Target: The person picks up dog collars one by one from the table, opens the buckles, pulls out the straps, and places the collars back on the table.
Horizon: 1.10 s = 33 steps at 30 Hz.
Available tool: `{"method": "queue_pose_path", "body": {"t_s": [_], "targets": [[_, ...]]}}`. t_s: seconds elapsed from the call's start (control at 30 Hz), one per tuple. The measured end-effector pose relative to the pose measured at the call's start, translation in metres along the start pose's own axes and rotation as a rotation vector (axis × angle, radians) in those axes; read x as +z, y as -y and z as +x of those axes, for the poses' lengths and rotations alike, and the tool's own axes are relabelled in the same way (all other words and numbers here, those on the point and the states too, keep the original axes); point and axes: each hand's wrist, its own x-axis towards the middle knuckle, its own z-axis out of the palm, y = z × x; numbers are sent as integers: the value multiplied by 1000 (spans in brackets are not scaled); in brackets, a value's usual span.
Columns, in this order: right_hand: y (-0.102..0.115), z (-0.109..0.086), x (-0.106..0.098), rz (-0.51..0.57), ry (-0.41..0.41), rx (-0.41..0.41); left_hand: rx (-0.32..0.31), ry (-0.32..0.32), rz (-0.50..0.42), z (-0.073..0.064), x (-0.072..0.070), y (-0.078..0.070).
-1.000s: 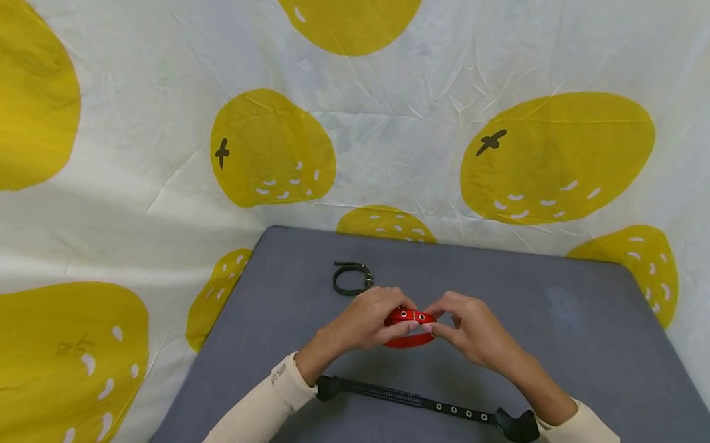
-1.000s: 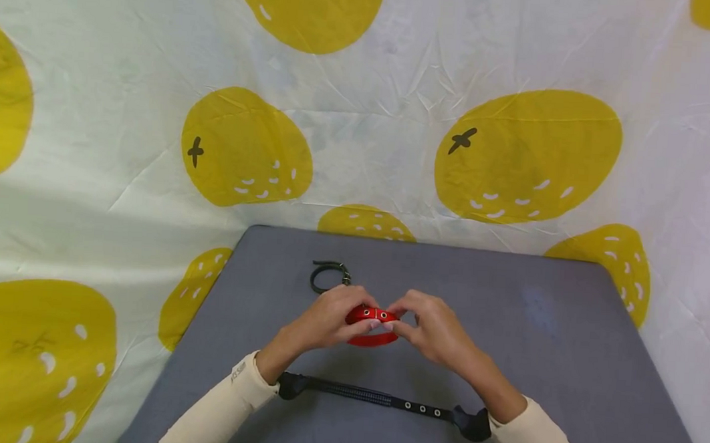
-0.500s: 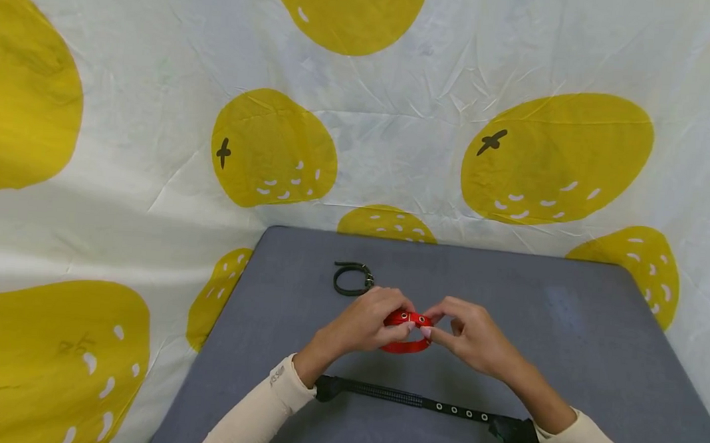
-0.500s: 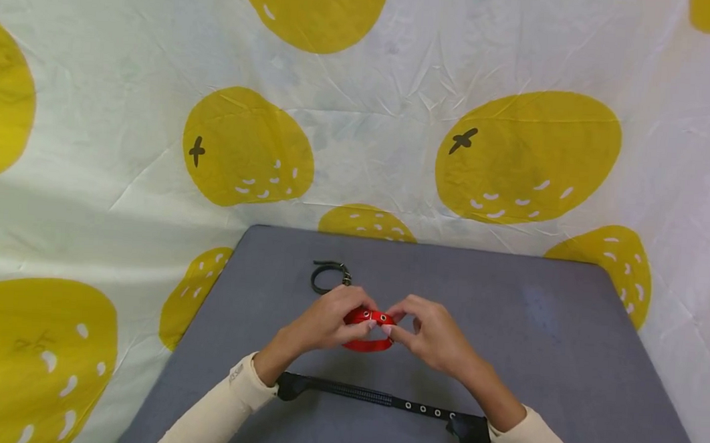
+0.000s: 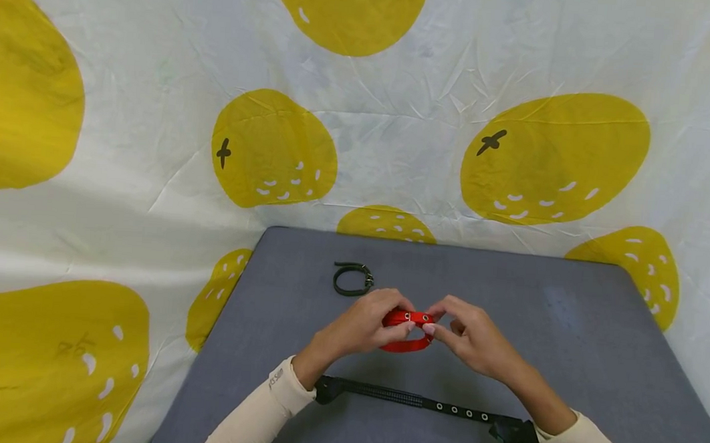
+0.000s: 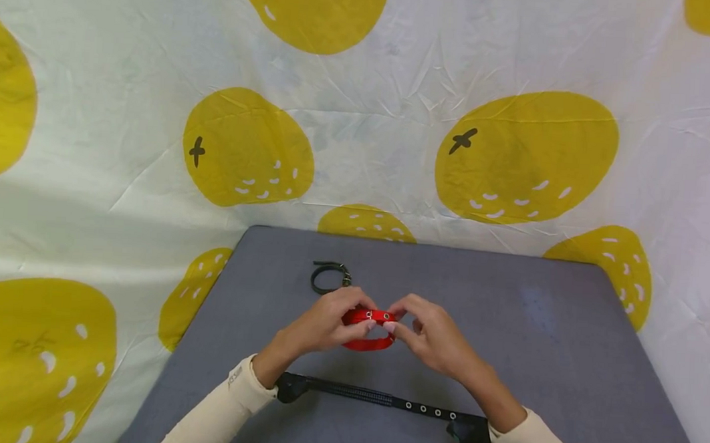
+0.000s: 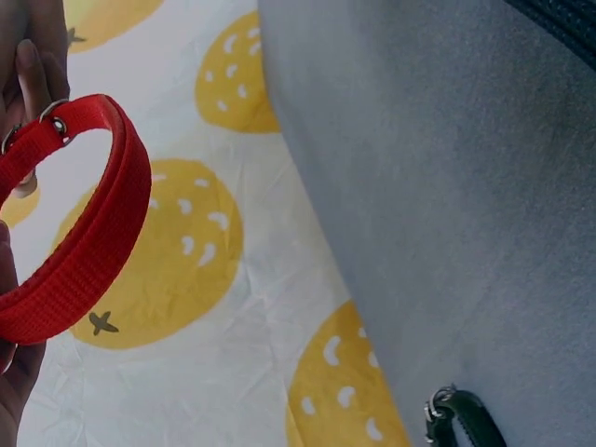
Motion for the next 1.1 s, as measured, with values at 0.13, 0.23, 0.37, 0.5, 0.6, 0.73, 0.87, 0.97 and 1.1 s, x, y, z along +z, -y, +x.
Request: {"method": "queue_pose_path", "body": {"t_s": [0.13, 0.23, 0.37, 0.5, 0.6, 0.73, 0.87, 0.97, 1.1], "targets": [[-1, -1, 0, 60, -24, 31, -7, -15, -20, 1, 0, 1], [-1, 0, 0, 57, -33, 25, -26, -6, -24, 2, -1, 0], [-1, 2, -1, -14, -39, -40, -40, 26, -2, 3, -1, -1], [-1, 4, -1, -108, -42, -127, -17, 32, 25, 4, -1, -4], [-2, 4, -1, -131, -50, -159, 2, 16, 26, 4, 0, -5], [-1, 2, -2, -94, -62, -142, -2, -3, -7, 5, -1, -5], [-2, 1, -3, -26, -68, -90, -27, -18, -82, 6, -1, -5], [-3, -1, -3, 10, -71, -57, -36, -21, -122, 6, -1, -5], [-3, -1, -1, 18, -88, -81, -51, -19, -131, 6, -5, -6]]}}
